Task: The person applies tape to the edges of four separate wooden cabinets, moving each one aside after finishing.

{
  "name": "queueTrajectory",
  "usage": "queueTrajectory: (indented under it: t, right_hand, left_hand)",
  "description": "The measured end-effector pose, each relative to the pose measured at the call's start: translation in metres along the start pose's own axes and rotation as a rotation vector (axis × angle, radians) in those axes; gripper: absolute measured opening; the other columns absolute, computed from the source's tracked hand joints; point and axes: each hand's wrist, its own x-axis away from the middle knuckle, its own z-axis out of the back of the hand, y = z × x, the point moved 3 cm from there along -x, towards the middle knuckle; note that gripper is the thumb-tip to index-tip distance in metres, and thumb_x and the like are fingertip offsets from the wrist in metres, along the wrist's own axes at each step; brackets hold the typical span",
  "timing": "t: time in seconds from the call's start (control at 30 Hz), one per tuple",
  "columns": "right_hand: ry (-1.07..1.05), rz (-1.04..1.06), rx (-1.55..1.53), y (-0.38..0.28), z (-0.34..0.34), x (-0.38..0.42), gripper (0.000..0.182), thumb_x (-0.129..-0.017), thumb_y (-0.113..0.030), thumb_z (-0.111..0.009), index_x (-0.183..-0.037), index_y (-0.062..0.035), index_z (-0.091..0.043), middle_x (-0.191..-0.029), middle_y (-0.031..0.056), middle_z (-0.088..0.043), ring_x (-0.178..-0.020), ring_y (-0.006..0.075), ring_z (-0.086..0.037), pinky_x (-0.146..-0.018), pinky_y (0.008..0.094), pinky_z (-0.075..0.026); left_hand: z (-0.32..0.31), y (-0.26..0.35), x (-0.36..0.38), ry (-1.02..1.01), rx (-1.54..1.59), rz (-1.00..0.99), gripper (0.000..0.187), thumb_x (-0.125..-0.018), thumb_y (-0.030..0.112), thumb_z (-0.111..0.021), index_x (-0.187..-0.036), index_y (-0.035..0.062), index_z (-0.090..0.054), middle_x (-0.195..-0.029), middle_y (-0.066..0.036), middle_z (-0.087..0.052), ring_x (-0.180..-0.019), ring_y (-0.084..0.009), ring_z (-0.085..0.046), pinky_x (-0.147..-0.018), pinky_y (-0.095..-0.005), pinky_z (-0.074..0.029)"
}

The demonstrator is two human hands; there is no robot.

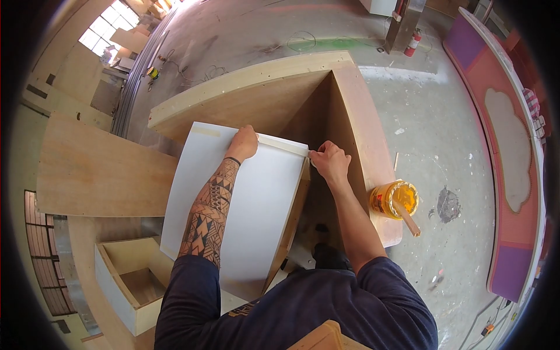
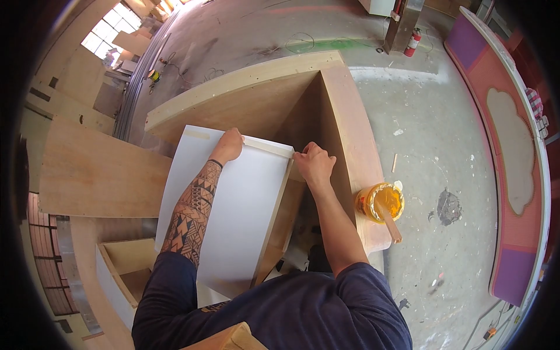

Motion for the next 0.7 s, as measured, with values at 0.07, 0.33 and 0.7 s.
queueTrajectory:
  t: [0.07,0.33,0.7]
  right_hand:
    - [-0.004,0.000,0.000,0.000,-0.001,-0.001,0.034,-0.082,-0.041,-0.077,-0.096,-0.0093,-0.076,-0.088,0.0134,-0.079,-0.093,0.0330,-0.075,-0.100,0.0476,-0.044]
    - [-0.026,-0.055,-0.028,0.010,-0.013,-0.003,0.038,-0.086,-0.047,-0.078,-0.099,-0.0113,-0.078,-0.094,0.0117,-0.081,-0.099,0.0322,-0.076,-0.103,0.0511,-0.044]
    - [-0.024,-0.071,-0.153,0.028,-0.032,0.002,0.034,-0.093,-0.045,-0.077,-0.100,-0.0121,-0.076,-0.092,0.0113,-0.082,-0.097,0.0303,-0.078,-0.110,0.0560,-0.037]
  left_hand:
    - [0.001,0.001,0.000,-0.013,-0.002,0.005,0.035,-0.107,0.023,-0.062,-0.124,-0.0071,-0.064,-0.130,-0.034,-0.068,-0.126,-0.0479,-0.066,-0.109,-0.0532,-0.053]
    - [-0.008,-0.003,-0.003,0.048,-0.100,-0.033,0.033,-0.105,0.021,-0.065,-0.123,-0.0065,-0.064,-0.127,-0.032,-0.068,-0.123,-0.0466,-0.066,-0.107,-0.0528,-0.054]
    - [-0.004,-0.024,0.009,0.140,0.180,-0.016,0.031,-0.100,0.018,-0.075,-0.120,-0.0006,-0.061,-0.125,-0.026,-0.069,-0.117,-0.0441,-0.067,-0.101,-0.0516,-0.055]
